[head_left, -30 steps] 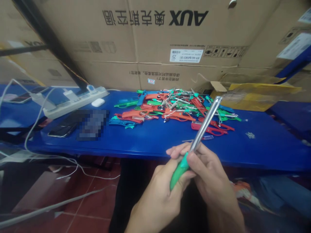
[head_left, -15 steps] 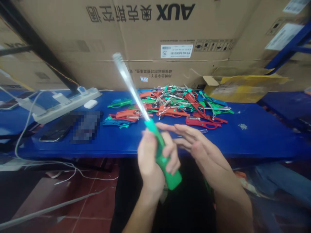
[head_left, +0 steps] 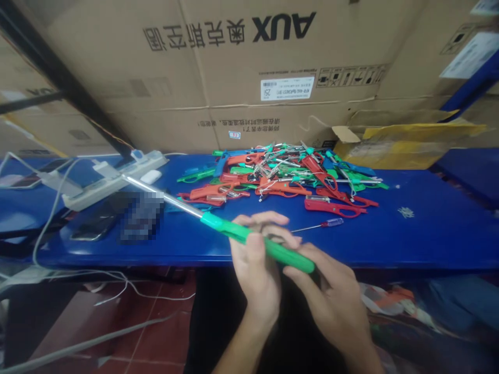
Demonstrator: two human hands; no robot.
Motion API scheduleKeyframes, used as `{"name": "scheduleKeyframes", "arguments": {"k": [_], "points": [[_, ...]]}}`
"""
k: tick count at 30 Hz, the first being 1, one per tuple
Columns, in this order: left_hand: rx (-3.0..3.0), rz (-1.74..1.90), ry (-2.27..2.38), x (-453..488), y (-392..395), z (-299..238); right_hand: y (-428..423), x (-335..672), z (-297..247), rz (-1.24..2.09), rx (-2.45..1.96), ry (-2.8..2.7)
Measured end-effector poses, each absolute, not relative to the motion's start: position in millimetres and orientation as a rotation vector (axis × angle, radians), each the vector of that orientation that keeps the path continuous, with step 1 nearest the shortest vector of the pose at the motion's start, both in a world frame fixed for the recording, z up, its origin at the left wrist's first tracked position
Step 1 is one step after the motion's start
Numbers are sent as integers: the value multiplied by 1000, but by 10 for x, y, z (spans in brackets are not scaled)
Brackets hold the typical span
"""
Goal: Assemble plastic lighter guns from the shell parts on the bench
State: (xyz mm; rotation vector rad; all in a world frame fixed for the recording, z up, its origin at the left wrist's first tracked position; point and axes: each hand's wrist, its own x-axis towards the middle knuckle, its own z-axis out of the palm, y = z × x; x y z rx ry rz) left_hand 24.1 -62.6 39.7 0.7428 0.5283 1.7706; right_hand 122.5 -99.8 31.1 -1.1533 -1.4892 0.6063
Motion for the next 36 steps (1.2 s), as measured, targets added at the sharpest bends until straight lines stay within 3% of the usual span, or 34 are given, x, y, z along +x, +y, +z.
{"name": "scheduleKeyframes", "arguments": {"k": [9,12,15,20,24,28,36], "points": [[841,1686,828,192,-598,220,-904,1215,223,1247,-1148,-1197],[1224,1564,974,-146,-578,182,-867,1298,167,1283,-1163,-1071],[1806,1148,1111,-495,-635,220,-847,1415,109,1288,-1179,-971],[2365,1250,841,-651,-672,350,-854,1528,99,1096,-1315,-1063],[2590,878,904,-565,-444,258,-901,1527,124,991,-1403,-1163],[2505,811,850,-558,-245,115,-892,1563,111,831,-1551,-1324],[2610,687,895,-760,-55,86,-828,2598,66,-199,-1913,-1241]]}}
